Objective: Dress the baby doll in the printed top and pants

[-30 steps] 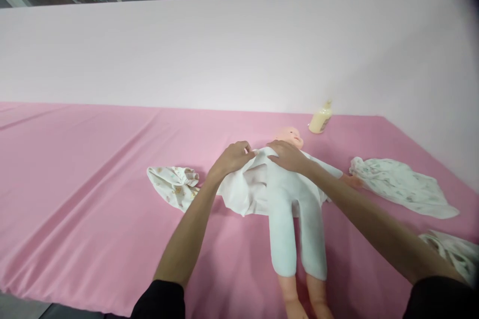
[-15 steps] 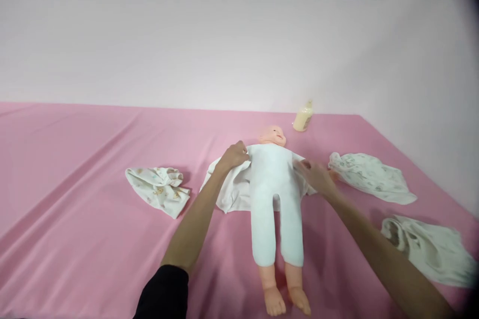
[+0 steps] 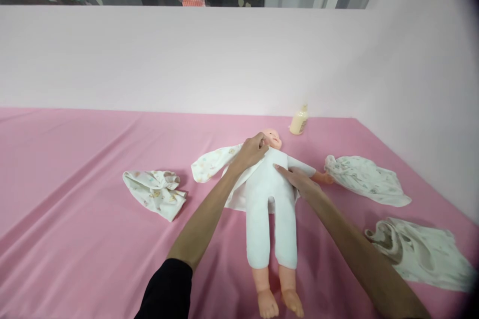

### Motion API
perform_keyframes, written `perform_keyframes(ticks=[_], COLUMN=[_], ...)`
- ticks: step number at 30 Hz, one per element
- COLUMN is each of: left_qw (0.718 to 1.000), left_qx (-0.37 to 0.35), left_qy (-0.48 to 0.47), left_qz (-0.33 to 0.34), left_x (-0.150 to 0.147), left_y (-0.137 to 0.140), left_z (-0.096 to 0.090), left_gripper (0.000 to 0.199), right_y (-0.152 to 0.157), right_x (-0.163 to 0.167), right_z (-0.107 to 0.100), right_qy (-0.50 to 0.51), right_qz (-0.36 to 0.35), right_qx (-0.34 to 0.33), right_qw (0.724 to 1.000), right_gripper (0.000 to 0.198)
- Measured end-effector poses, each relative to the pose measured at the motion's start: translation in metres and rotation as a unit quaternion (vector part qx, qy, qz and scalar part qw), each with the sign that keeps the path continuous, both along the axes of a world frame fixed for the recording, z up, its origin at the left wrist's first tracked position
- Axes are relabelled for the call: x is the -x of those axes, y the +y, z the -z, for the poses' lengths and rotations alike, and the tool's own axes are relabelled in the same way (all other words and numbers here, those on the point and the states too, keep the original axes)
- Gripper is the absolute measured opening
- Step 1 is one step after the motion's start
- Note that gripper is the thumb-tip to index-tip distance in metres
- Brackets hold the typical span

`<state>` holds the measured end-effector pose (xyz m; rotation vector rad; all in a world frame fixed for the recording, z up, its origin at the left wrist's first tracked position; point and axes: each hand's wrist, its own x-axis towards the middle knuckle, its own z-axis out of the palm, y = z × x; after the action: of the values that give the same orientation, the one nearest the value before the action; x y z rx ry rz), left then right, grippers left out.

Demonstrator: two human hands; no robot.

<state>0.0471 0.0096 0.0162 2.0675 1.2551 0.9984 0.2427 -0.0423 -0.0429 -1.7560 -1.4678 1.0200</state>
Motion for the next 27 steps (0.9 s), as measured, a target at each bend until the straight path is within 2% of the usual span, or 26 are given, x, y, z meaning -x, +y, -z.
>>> perform_keyframes(ticks=[2,4,10,15,21,27], left_qw=[0.999,0.997,0.996,0.978,0.934,0.919], left_qx=[0.015,0.047,0.09,0.177,0.308,0.314], left_qy=[0.021,0.029,0.005,0.074,0.173,0.235], left_qz=[0.035,0.05,-0.003,-0.076,-0.059,-0.04], left_x=[-0.003,-0.002,0.03,0.06,0.068,0.058], left_y=[0.001,0.005,0.024,0.047,0.07,0.083], left_z=[-0.001,-0.001,-0.003,-0.002,0.002,0.004], left_gripper=[0.012,0.011,0.01,0.012,0.03,0.033], right_y=[-0.001,-0.001,-0.001,-0.002,0.0,0.001], right_x=[0.002,0.003,0.002,0.001,0.001,0.003], right_z=[-0.002,-0.003,0.001,0.0,0.004,0.003], right_qy=[0.037,0.055,0.025,0.027,0.031,0.029], right_qz=[0.003,0.005,0.006,0.01,0.001,0.012], right_qx=[0.058,0.076,0.061,0.055,0.045,0.032], right_qw=[0.998,0.996,0.998,0.998,0.999,0.999], right_gripper=[0.065,0.064,0.061,0.056,0.057,0.058])
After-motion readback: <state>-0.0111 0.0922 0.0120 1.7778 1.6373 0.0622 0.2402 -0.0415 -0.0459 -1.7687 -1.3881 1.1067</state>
